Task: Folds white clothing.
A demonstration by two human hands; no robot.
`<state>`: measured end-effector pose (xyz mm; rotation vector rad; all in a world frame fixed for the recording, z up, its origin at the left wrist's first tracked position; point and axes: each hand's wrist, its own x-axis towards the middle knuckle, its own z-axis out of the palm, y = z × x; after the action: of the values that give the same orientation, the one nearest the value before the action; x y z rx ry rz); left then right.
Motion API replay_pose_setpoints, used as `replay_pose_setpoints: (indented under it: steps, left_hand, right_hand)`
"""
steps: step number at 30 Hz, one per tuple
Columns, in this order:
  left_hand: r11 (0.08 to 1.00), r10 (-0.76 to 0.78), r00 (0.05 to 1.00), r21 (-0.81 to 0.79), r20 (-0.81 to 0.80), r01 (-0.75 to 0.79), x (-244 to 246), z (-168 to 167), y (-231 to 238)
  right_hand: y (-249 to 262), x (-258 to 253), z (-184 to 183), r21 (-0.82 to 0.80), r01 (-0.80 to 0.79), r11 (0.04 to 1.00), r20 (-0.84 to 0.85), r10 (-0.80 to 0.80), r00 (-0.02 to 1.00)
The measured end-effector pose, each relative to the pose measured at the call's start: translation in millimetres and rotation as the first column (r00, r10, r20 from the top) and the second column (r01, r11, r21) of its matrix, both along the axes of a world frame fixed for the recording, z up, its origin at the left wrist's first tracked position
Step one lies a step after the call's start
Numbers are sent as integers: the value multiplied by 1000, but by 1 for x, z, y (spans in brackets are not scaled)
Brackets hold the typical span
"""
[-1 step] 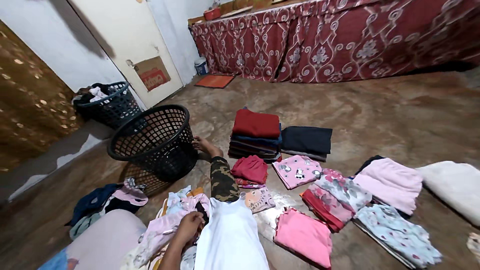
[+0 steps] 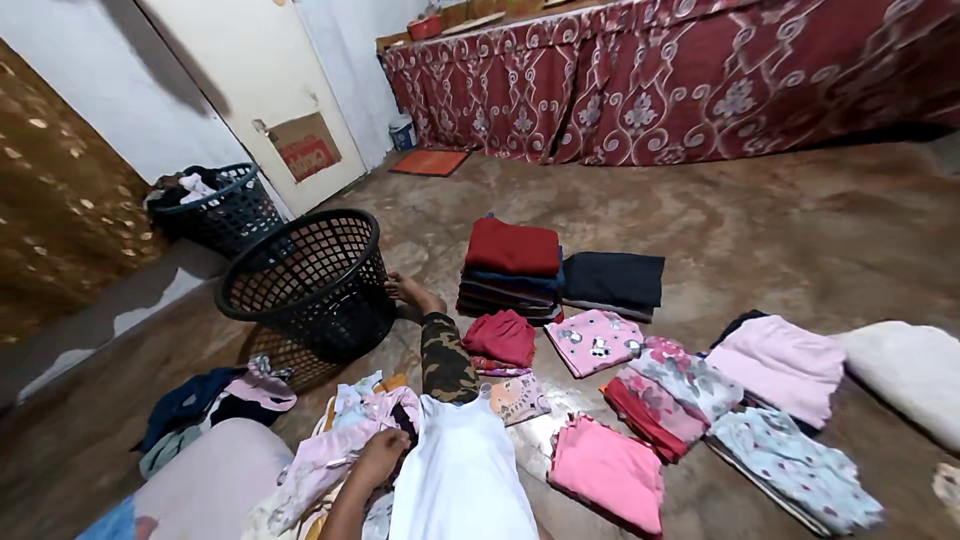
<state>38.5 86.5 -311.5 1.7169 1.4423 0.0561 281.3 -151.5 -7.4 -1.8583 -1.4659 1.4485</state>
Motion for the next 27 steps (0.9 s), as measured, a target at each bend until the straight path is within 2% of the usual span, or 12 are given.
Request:
replay_pose_setpoints:
  steps: [2,4,5,7,9,10,11,15,19,22,24,27]
  left_hand:
    - [996,-85,995,-14,-51,84,-1,-10,-5]
    - [991,-132,989,-7,-60,132,3,-10,-9]
    - [990,-143,988,2,-52,144,3,-10,-11]
    - [989,-147,989,8,-25,148,1,-12,-11]
    - [996,-92,994,-7,51,92,-5,-14,-11]
    - [999,-42,993,-28,115,45,-8,-15,-12]
    - [998,11,981,-61,192,1,-13,-14,-13]
    - [975,209,844,-171,493,-142,-30,-13,-22]
    - [963,261,770,-214,582,-164,-40,-18,-24]
    - [986,154,855,-134,495,-100,-45,-24,-21]
    - [999,6,954,-41,300,7,-44,-20,-15]
    - [995,-95,984,9,149,95,-42,-20,-11]
  right_hand:
    - [-1,-3,5,-17,4,1000,7,-4,1000]
    - [-5,2,-31,81,56,995,-27,-54,998]
    - [-5,8,-68,55,111,992,-48,-109,993]
    - [-1,29,-152,-251,137,958,-59,-156,986]
    - [-34,54,-309,56,131,990,-143,-122,982]
    - [-32,60,-354,80,151,985,-182,-135,974]
    - [-19,61,-371,43,186,982,-206,-173,963]
    - [48,44,-377,-93,391,916,-304,-400,864]
    - [79,29,-389,-115,459,881,-469,-456,756]
    - [84,28,-399,-126,514,849,-553,-490,674]
    - [82,29,-402,-149,548,823,-587,-519,621]
    - [79,31,-402,-188,569,801,-642,-538,546]
